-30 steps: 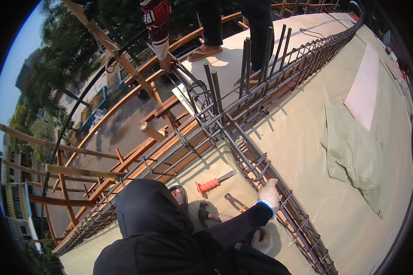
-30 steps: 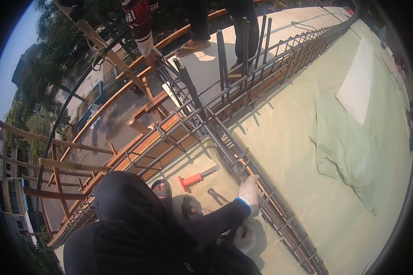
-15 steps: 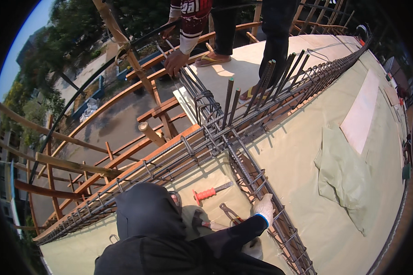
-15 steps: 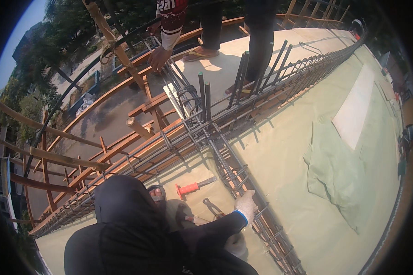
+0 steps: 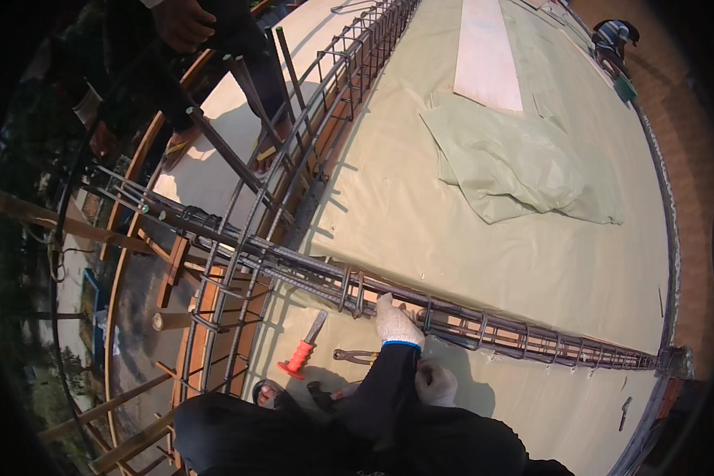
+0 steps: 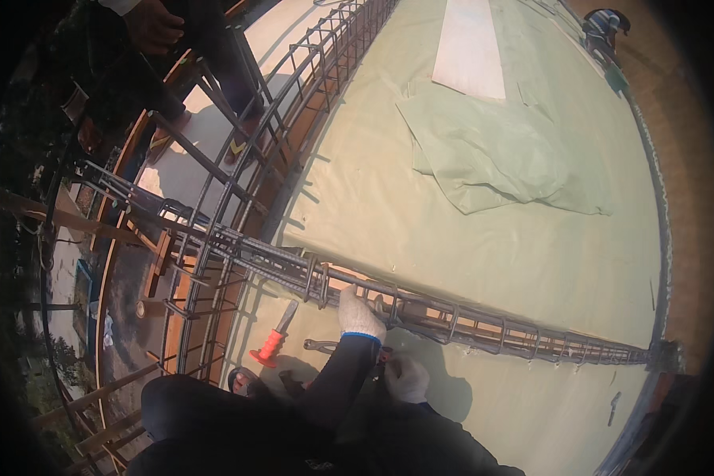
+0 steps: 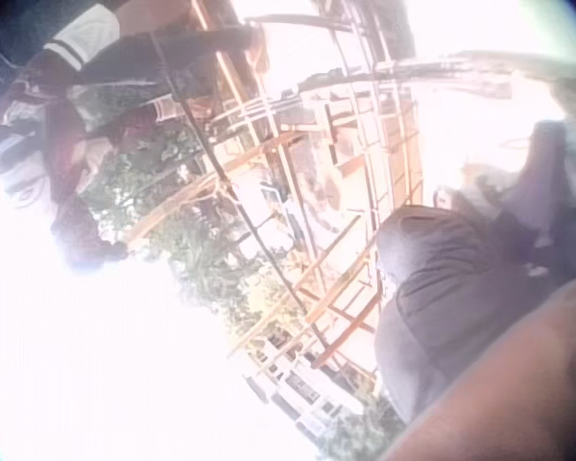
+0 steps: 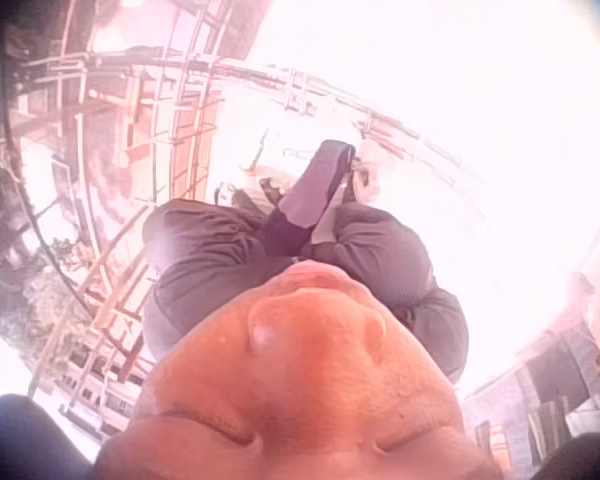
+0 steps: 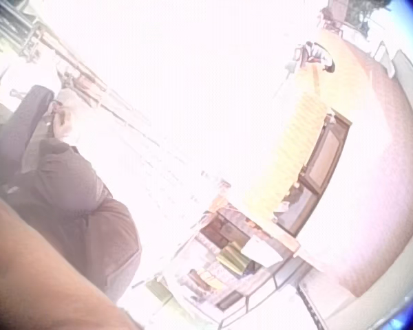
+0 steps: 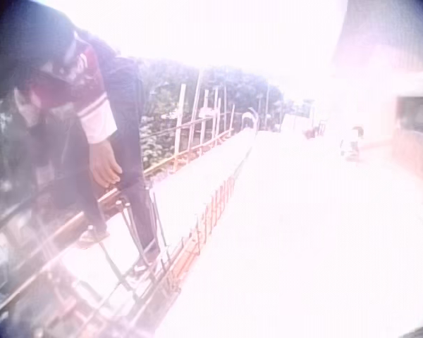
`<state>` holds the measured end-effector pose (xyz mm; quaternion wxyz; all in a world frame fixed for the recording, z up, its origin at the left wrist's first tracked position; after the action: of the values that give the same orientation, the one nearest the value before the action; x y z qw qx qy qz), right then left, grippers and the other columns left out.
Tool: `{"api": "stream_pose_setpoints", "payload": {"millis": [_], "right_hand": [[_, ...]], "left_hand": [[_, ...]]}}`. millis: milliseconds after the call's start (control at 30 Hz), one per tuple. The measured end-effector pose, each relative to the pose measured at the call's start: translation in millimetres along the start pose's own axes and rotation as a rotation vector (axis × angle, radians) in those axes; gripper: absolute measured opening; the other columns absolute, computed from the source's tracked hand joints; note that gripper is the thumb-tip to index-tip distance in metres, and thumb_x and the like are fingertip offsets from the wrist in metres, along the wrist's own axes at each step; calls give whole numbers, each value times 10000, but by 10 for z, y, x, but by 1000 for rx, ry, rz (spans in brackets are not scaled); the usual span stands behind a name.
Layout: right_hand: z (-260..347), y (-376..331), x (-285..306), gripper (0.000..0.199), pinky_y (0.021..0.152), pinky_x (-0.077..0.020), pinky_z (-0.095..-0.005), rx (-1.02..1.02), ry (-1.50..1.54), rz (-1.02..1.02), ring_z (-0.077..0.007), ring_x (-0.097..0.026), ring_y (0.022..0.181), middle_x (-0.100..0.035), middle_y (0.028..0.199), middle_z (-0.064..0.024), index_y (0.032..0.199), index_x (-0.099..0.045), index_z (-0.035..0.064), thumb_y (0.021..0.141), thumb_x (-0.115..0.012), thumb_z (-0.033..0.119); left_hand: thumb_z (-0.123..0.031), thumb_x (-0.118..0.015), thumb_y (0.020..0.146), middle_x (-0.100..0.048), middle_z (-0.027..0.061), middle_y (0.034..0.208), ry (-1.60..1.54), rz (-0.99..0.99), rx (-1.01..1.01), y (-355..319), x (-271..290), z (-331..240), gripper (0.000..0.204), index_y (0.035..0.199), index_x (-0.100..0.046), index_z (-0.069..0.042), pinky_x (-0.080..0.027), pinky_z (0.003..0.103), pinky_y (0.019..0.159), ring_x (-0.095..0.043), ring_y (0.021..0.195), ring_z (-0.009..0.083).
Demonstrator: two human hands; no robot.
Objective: The person positions and aligns a rebar cage on a rooftop construction site, then uses pliers to twist wire ties around the rebar intersections to secure the cage. A coworker assists by holding the structure steady.
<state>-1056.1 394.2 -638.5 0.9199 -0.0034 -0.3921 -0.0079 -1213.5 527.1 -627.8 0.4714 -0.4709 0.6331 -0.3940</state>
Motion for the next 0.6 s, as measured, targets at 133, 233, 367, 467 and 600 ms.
{"api": "stream_pose_setpoints", "payload": {"millis": [133, 233, 367, 467, 600], "right_hand": [[-265, 79, 631, 205, 843, -589, -493, -130, 2, 122, -394, -742, 942, -775, 1000, -152, 1110, -781, 108, 954, -721, 226], [-444, -174, 1554, 306, 870, -588, -511, -469, -71, -13, -396, -750, 967, -780, 1014, -165, 1248, -757, 113, 989, -689, 261], [-760, -318, 3565, 659, 902, -592, -532, -955, -209, -298, -429, -755, 987, -769, 1015, -243, 1578, -532, 73, 978, -678, 305], [-1371, -667, 5478, 789, 746, -605, -479, -1077, -426, -515, -351, -764, 800, -773, 900, -207, 1673, -413, 40, 948, -667, 221], [-1524, -698, 7506, 854, 616, -577, -407, -1209, -384, -513, -266, -739, 692, -762, 847, -152, 1699, -347, 26, 931, -700, 153]], "left_hand": [[-372, -606, 1033, -470, -9, 722, 202, 249, 44, 79, -57, -15, 281, 873, -483, -176, -458, 345, 654, -477, 644, 150], [-375, -610, 1030, -568, -11, 806, 397, 193, 91, 111, 128, -220, 211, 942, -580, -187, -513, 328, 761, -546, 744, 132], [-325, -646, 1041, -642, 39, 1277, 879, -163, -105, -1039, 216, -513, 434, 1446, -571, -186, -516, 355, 880, -601, 1029, 186], [-322, -648, 1049, -656, 57, 1310, 1239, 307, -109, -1529, 535, -791, 489, 1508, -569, -171, -522, 366, 891, -607, 1029, 181], [-314, -664, 1058, -721, 56, 1082, 1568, 294, 111, -2835, 651, -1141, 452, 1454, -634, -96, -558, 352, 756, -666, 867, 169]]}}
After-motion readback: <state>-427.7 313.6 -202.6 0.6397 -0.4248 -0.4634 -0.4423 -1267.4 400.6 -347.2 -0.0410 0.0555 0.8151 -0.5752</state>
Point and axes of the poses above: each hand's wrist, its own y-axis towards the middle knuckle, its own x-axis out of the back of the hand, z = x × y, the point moved 4 cm from there along y, towards the middle knuckle
